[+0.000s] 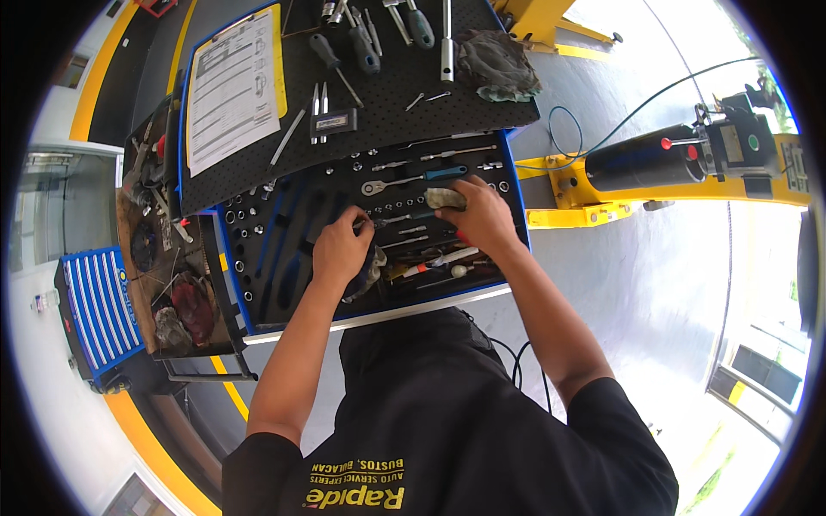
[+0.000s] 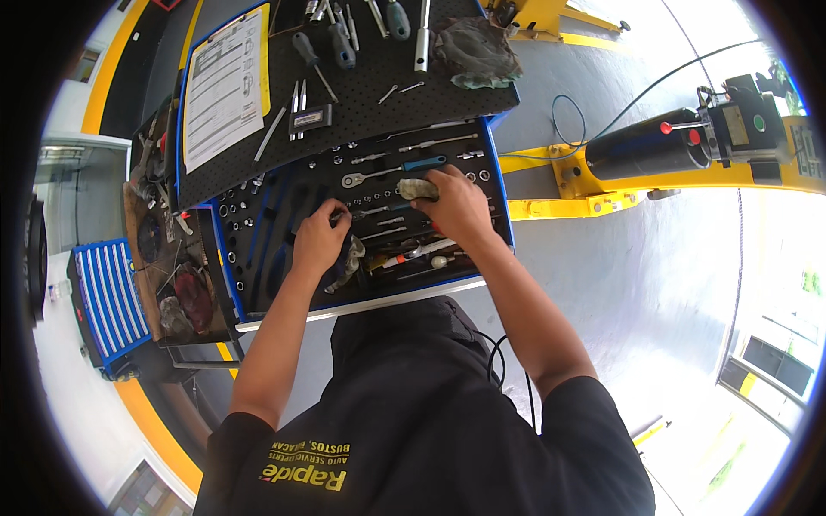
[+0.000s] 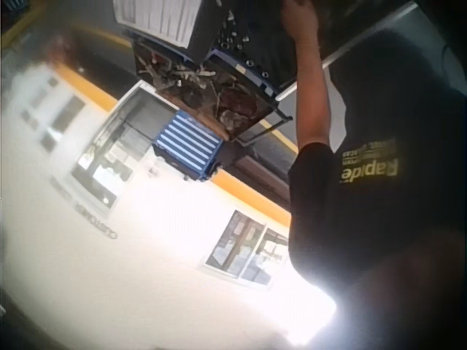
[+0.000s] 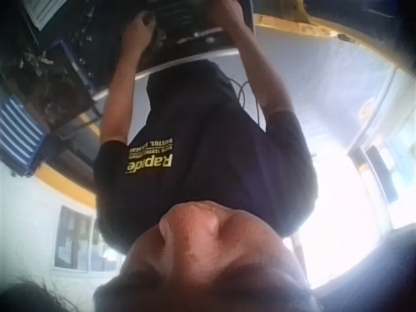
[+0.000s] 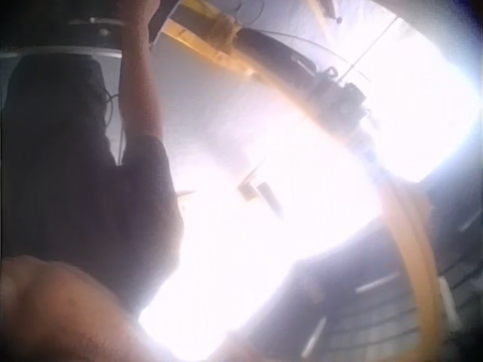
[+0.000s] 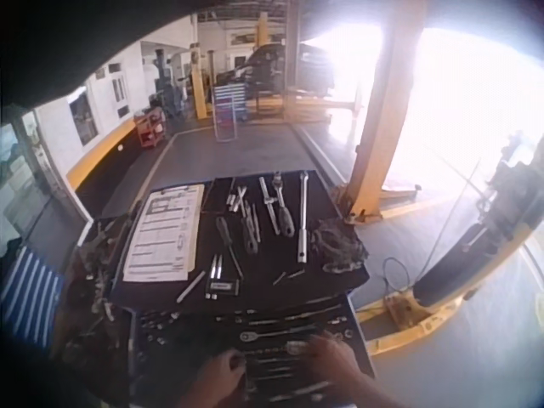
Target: The person opens multiple drawers in a blue tool chest and wipes various tools with a cloth, then places them back into the drawers. The person handles wrenches, sockets, and other hand tools, moving them between drawers and the top surface of the chest.
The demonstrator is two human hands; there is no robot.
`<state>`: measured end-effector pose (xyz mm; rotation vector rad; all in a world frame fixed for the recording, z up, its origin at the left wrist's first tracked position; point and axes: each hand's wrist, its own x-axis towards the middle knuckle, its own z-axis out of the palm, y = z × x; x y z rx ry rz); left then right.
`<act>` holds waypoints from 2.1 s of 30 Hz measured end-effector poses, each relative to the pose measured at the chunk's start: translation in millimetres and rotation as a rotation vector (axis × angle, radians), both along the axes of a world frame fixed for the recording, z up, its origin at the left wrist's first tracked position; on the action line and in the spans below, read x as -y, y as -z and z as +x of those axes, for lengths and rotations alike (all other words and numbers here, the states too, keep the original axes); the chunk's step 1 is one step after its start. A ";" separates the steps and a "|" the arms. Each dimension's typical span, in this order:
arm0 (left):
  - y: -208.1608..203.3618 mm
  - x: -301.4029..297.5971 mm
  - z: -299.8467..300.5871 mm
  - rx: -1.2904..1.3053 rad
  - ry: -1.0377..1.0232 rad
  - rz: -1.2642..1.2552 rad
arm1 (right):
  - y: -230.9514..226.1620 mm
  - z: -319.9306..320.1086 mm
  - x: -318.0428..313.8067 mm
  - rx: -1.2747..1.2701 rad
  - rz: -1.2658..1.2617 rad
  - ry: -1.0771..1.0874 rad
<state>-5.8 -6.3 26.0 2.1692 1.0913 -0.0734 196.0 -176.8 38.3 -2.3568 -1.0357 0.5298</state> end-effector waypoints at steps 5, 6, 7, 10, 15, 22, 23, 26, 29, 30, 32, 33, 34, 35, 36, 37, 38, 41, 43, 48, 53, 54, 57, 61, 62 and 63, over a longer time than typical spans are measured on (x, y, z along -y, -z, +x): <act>-4.2 -5.5 22.7 -0.215 0.054 0.116 | 13.0 -5.8 -6.4 0.067 -0.039 0.046; -4.2 -9.9 27.2 -0.261 0.059 0.115 | 13.7 -5.1 -8.9 0.079 -0.068 0.050; -3.9 -17.5 33.8 -0.306 0.099 0.100 | 14.2 -4.1 -11.4 0.078 -0.090 0.049; -2.3 -38.2 51.7 -0.450 0.203 0.056 | 16.4 -3.3 -22.7 0.116 -0.147 0.057; -0.3 -39.9 50.9 -0.472 0.280 0.071 | 15.5 3.7 -22.4 0.102 -0.187 0.035; -10.1 -30.3 20.3 0.087 0.183 -0.431 | -12.9 36.4 78.1 -0.302 0.136 0.301; -11.0 -27.5 27.7 0.148 0.219 -0.406 | -15.5 33.4 89.1 -0.320 0.171 0.342; -13.2 -10.8 71.7 0.164 0.371 -0.298 | -19.0 12.9 114.4 -0.333 0.221 0.275; -17.5 18.4 118.7 0.043 0.490 -0.070 | -12.0 -8.3 121.0 -0.259 0.217 0.273; -18.5 28.7 129.3 0.029 0.513 0.018 | -8.6 -13.5 122.3 -0.234 0.212 0.277; -22.2 41.6 141.6 0.025 0.516 0.145 | -2.2 -19.6 127.3 -0.159 0.287 0.240; -22.8 47.9 144.0 0.034 0.503 0.181 | 0.7 -21.7 130.0 -0.149 0.296 0.226; -22.6 53.4 145.0 0.018 0.488 0.214 | 3.1 -23.2 132.8 -0.158 0.292 0.223; -22.3 56.3 145.1 0.000 0.481 0.266 | 5.5 -23.1 134.5 -0.140 0.319 0.228; -21.2 59.0 144.3 -0.001 0.496 0.273 | 7.1 -23.2 136.9 -0.137 0.327 0.239; -20.1 60.4 142.6 -0.004 0.503 0.288 | 8.5 -22.8 138.4 -0.148 0.334 0.242; -19.1 61.0 140.7 -0.008 0.504 0.305 | 9.2 -22.9 139.7 -0.151 0.368 0.238; -15.1 61.7 136.9 0.057 0.643 0.443 | 9.5 -23.4 141.0 -0.145 0.396 0.223; -11.4 62.2 137.0 0.091 0.722 0.533 | 9.6 -23.9 140.5 -0.138 0.372 0.229; -0.8 66.3 155.0 -0.096 0.931 0.740 | 9.8 -25.2 139.4 -0.125 0.374 0.228; -5.8 59.1 182.1 -0.336 0.674 0.402 | 8.8 -26.1 136.9 -0.101 0.349 0.196; -7.0 58.9 186.5 -0.366 0.665 0.375 | 8.1 -26.3 136.2 -0.106 0.322 0.194; -9.7 57.5 191.0 -0.469 0.600 0.273 | 6.0 -26.5 135.7 -0.105 0.325 0.190; -18.5 50.1 155.2 -0.202 0.531 0.115 | 6.4 -22.7 139.4 -0.293 0.397 0.266; -24.8 43.9 136.9 -0.026 0.513 0.026 | 6.9 -20.3 139.5 -0.374 0.437 0.311; -32.9 37.4 115.5 0.105 0.492 -0.065 | 5.8 -17.1 141.4 -0.474 0.506 0.362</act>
